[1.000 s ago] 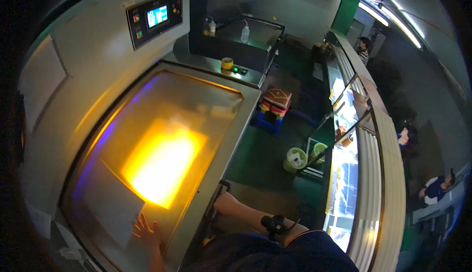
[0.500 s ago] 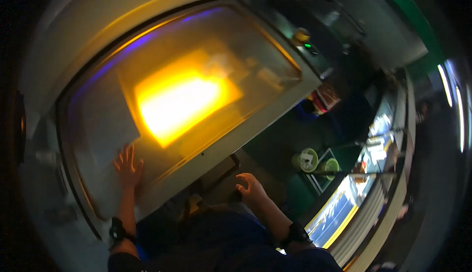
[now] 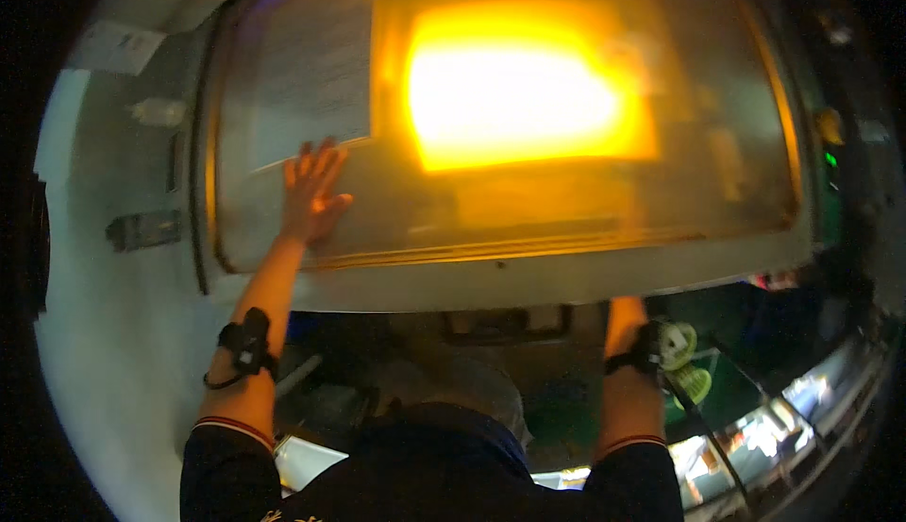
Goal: Placing PCB panels into an exposure machine, aligning them with a strip, and starting the process.
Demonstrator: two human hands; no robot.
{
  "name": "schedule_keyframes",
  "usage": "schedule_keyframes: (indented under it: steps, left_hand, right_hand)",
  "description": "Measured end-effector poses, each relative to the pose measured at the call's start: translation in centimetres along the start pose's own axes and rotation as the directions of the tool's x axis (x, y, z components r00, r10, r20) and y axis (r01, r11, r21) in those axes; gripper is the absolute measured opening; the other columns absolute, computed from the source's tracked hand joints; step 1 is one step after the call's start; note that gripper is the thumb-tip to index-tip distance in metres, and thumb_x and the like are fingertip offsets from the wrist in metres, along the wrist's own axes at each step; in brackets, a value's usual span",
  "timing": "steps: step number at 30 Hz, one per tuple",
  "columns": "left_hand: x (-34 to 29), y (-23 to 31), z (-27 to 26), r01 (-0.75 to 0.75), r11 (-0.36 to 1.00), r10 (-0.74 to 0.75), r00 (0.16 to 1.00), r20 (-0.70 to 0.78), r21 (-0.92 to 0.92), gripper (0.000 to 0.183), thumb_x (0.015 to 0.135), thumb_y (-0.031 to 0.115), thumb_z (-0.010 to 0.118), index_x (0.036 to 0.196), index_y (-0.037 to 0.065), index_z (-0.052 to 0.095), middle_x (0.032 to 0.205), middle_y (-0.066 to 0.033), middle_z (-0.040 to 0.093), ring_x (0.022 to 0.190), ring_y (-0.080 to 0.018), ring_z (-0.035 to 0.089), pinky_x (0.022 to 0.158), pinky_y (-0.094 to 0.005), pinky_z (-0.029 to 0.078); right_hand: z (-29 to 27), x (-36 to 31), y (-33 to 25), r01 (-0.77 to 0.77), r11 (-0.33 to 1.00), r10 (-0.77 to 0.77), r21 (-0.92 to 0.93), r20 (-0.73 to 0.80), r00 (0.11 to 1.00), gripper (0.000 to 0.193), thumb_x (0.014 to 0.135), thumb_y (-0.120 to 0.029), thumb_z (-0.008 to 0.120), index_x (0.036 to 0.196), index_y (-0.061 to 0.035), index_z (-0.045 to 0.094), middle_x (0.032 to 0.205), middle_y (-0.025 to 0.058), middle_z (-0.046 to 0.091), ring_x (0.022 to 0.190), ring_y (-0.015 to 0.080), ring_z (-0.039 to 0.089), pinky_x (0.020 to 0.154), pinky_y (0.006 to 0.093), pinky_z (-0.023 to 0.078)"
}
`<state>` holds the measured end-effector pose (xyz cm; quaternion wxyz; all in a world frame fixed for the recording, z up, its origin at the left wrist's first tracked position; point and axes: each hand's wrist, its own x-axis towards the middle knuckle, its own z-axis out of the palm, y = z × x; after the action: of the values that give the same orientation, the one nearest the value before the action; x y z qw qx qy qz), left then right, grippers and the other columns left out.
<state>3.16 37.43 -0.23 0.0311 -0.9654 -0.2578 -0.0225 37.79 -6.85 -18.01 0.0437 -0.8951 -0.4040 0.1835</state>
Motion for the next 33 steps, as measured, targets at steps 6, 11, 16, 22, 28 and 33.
schedule_keyframes:
  steps: [6, 11, 16, 22, 28, 33]
  left_hand:
    - [0.1, 0.1, -0.7, 0.065, 0.997, -0.061, 0.992, 0.113, -0.032, 0.078, 0.086, 0.069, 0.050, 0.152, 0.030, 0.035, 0.163, 0.0013, 0.019, 0.149, -0.0363, 0.013, 0.116, -0.0645, 0.006]
    - [0.2, 0.3, -1.1, 0.092, 0.993, -0.081, 0.987, 0.137, -0.075, 0.078, 0.085, 0.067, 0.053, 0.152, 0.030, 0.035, 0.163, 0.0011, 0.020, 0.149, -0.0379, 0.012, 0.117, -0.0636, 0.005]
    - [-0.1, 0.4, -1.1, 0.070, 0.989, -0.066, 0.997, 0.036, -0.133, 0.075, 0.086, 0.066, 0.051, 0.151, 0.029, 0.038, 0.162, 0.0002, 0.023, 0.148, -0.0392, 0.017, 0.116, -0.0654, 0.007]
    - [0.0, 1.0, -1.6, 0.102, 0.984, -0.097, 0.994, 0.041, -0.146, 0.073, 0.088, 0.064, 0.050, 0.150, 0.029, 0.039, 0.162, 0.0008, 0.024, 0.148, -0.0372, 0.017, 0.116, -0.0650, 0.008]
    - [-0.6, 1.1, -2.7, 0.198, 0.959, -0.172, 0.975, 0.142, -0.201, 0.073, 0.087, 0.063, 0.052, 0.151, 0.030, 0.037, 0.163, 0.0043, 0.020, 0.151, -0.0298, 0.012, 0.120, -0.0590, 0.006]
    - [-0.7, 1.4, -2.3, 0.194, 0.976, -0.181, 0.976, 0.125, -0.099, 0.075, 0.088, 0.068, 0.047, 0.152, 0.033, 0.033, 0.163, 0.0058, 0.017, 0.151, -0.0299, 0.010, 0.120, -0.0586, 0.005]
  right_hand:
    - [3.6, -1.5, -0.7, -0.144, 0.982, 0.159, -0.125, 0.124, 0.979, 0.040, 0.089, -0.026, 0.061, 0.124, -0.0056, 0.062, 0.113, 0.0180, 0.066, 0.107, 0.0370, 0.061, 0.095, 0.0484, 0.047]
    - [3.1, -3.0, -1.4, -0.171, 0.973, 0.190, -0.153, 0.121, 0.974, 0.038, 0.089, -0.025, 0.061, 0.123, -0.0077, 0.062, 0.109, 0.0159, 0.068, 0.103, 0.0366, 0.064, 0.092, 0.0482, 0.050]
    - [0.2, -6.1, -2.2, -0.140, 0.989, 0.144, -0.046, 0.113, 0.983, 0.037, 0.089, -0.024, 0.061, 0.122, -0.0097, 0.063, 0.105, 0.0139, 0.070, 0.098, 0.0363, 0.066, 0.088, 0.0480, 0.052]
    - [-1.2, -24.1, 2.4, -0.778, 0.242, 0.455, 0.580, 0.640, 0.619, 0.041, 0.077, -0.003, 0.063, 0.118, 0.0009, 0.063, 0.093, 0.0119, 0.066, 0.077, 0.0247, 0.064, 0.066, 0.0393, 0.050]
    - [-2.4, -45.0, 4.6, -0.650, -0.254, 0.687, 0.716, 0.607, 0.400, 0.027, 0.076, -0.009, 0.062, 0.100, 0.0043, 0.062, 0.078, 0.0120, 0.059, 0.064, 0.0244, 0.059, 0.053, 0.0394, 0.045]
    - [-3.1, -50.9, 9.7, -0.629, -0.053, 0.827, 0.775, 0.387, 0.407, 0.031, 0.074, -0.012, 0.067, 0.100, 0.0041, 0.063, 0.076, 0.0105, 0.061, 0.064, 0.0246, 0.060, 0.055, 0.0386, 0.046]
